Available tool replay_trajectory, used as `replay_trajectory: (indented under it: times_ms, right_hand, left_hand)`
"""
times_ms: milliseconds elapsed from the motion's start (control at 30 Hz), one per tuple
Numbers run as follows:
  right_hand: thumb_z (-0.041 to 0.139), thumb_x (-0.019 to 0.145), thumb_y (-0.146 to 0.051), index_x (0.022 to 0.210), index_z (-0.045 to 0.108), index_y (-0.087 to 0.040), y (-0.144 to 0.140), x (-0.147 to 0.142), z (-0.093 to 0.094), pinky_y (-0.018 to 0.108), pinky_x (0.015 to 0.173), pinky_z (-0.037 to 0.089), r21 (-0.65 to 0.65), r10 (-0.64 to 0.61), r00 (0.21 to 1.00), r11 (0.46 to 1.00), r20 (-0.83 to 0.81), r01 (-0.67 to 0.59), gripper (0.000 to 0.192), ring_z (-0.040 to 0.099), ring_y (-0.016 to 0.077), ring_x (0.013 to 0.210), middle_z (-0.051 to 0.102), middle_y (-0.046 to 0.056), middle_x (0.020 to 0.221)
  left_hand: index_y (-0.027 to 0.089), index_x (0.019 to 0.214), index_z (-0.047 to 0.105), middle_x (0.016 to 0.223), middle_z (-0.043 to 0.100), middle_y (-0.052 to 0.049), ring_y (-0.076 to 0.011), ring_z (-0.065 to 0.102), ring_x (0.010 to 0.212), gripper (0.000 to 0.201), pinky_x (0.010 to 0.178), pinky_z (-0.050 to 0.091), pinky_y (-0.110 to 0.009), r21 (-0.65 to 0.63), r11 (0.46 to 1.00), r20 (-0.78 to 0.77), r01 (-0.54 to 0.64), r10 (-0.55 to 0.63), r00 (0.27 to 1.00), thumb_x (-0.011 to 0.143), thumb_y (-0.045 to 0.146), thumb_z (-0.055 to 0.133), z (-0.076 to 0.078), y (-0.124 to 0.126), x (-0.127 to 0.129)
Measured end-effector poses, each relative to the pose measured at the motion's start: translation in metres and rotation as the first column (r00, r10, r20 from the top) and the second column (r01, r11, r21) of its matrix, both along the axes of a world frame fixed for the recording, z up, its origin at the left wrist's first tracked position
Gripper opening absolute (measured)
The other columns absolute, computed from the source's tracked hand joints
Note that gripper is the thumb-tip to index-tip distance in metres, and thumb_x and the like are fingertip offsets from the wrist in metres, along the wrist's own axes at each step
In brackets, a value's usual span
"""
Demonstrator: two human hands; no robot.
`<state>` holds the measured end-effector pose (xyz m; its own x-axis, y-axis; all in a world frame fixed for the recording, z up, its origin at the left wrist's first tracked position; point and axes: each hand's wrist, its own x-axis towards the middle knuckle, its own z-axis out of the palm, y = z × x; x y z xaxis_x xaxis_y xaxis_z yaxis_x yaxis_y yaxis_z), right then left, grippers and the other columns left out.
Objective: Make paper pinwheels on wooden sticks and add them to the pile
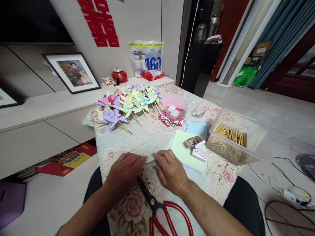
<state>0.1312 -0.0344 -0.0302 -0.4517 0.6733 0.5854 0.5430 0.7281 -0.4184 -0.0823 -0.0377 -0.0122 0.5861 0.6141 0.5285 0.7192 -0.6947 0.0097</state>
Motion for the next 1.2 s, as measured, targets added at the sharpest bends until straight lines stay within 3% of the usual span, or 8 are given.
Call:
replay_trajectory:
  times_ms: [167,267,433,533,600,867,1067,1200]
  right_hand:
    - [0.049,0.094,-0.011,0.101,0.064,-0.019,0.000,0.000,0.003,0.036,0.068,0.051,-0.014,0.023,1.000,1.000,-0.019,-0.024,0.018,0.057,0.0212,0.077,0.066,0.008,0.084]
    - [0.050,0.094,-0.011,0.092,0.064,-0.019,-0.001,0.001,0.006,0.034,0.067,0.049,-0.079,0.017,0.996,0.997,-0.088,-0.024,0.016,0.057,0.0196,0.075,0.065,0.006,0.078]
    - [0.055,0.094,-0.017,0.090,0.066,-0.019,-0.001,0.004,0.009,0.030,0.064,0.046,-0.249,-0.029,0.968,0.968,-0.250,-0.035,0.013,0.059,0.0169,0.071,0.064,0.004,0.076]
    - [0.057,0.093,-0.021,0.087,0.068,-0.019,-0.002,0.006,0.010,0.028,0.062,0.044,-0.347,-0.044,0.956,0.936,-0.289,-0.062,0.012,0.057,0.0155,0.067,0.062,0.002,0.074]
    - [0.059,0.092,-0.023,0.084,0.068,-0.019,-0.002,0.006,0.010,0.027,0.060,0.041,-0.408,-0.057,0.951,0.910,-0.304,-0.076,0.013,0.054,0.0146,0.064,0.059,0.001,0.071]
    - [0.067,0.088,-0.034,0.077,0.067,-0.018,-0.001,0.007,0.013,0.024,0.058,0.036,-0.621,-0.128,0.866,0.748,-0.484,-0.236,0.020,0.045,0.0111,0.062,0.053,-0.003,0.068]
    - [0.072,0.085,-0.038,0.083,0.073,-0.019,0.002,0.007,0.012,0.029,0.073,0.049,-0.622,-0.101,0.773,0.662,-0.626,-0.417,0.019,0.060,0.0167,0.079,0.062,0.003,0.085]
    - [0.071,0.087,-0.036,0.087,0.077,-0.022,0.003,0.009,0.015,0.031,0.081,0.051,-0.577,-0.019,0.773,0.678,-0.634,-0.456,0.016,0.062,0.0184,0.091,0.063,0.006,0.100]
  left_hand:
    - [0.016,0.112,0.062,0.094,0.074,-0.006,-0.0211,0.068,0.085,0.025,0.079,0.053,-0.038,-0.064,0.998,0.214,-0.012,0.025,0.976,0.092,0.010,0.047,0.001,-0.012,0.007]
    - [0.019,0.126,0.057,0.113,0.072,-0.010,-0.0234,0.068,0.101,0.039,0.086,0.054,-0.041,-0.305,0.947,0.432,-0.102,0.233,0.871,0.088,0.012,0.052,-0.008,-0.017,0.012]
    - [0.015,0.127,0.053,0.114,0.072,-0.013,-0.0229,0.071,0.098,0.050,0.084,0.057,-0.038,-0.696,0.627,0.718,0.349,0.606,0.343,0.080,0.029,0.068,-0.014,-0.020,0.029]
    - [0.015,0.118,0.059,0.107,0.074,-0.010,-0.0206,0.071,0.089,0.050,0.080,0.056,-0.034,-0.686,0.459,0.659,0.564,0.722,0.214,0.074,0.032,0.077,-0.008,-0.020,0.038]
    - [0.016,0.113,0.063,0.102,0.075,-0.007,-0.0181,0.070,0.084,0.048,0.077,0.055,-0.031,-0.653,0.442,0.654,0.615,0.739,0.163,0.071,0.031,0.081,-0.005,-0.019,0.041]
    - [0.017,0.096,0.074,0.087,0.076,-0.004,-0.0190,0.068,0.082,0.031,0.081,0.052,-0.032,-0.592,0.439,0.695,0.676,0.702,0.152,0.068,0.028,0.083,-0.002,-0.016,0.048]
    - [0.020,0.098,0.074,0.086,0.073,-0.002,-0.0157,0.064,0.080,0.027,0.078,0.049,-0.027,-0.603,0.435,0.681,0.669,0.718,0.146,0.072,0.021,0.078,-0.002,-0.019,0.049]
    - [0.019,0.110,0.070,0.085,0.071,-0.005,-0.0168,0.064,0.071,0.033,0.067,0.052,-0.029,-0.603,0.279,0.591,0.747,0.785,0.184,0.078,0.026,0.072,0.004,-0.025,0.044]
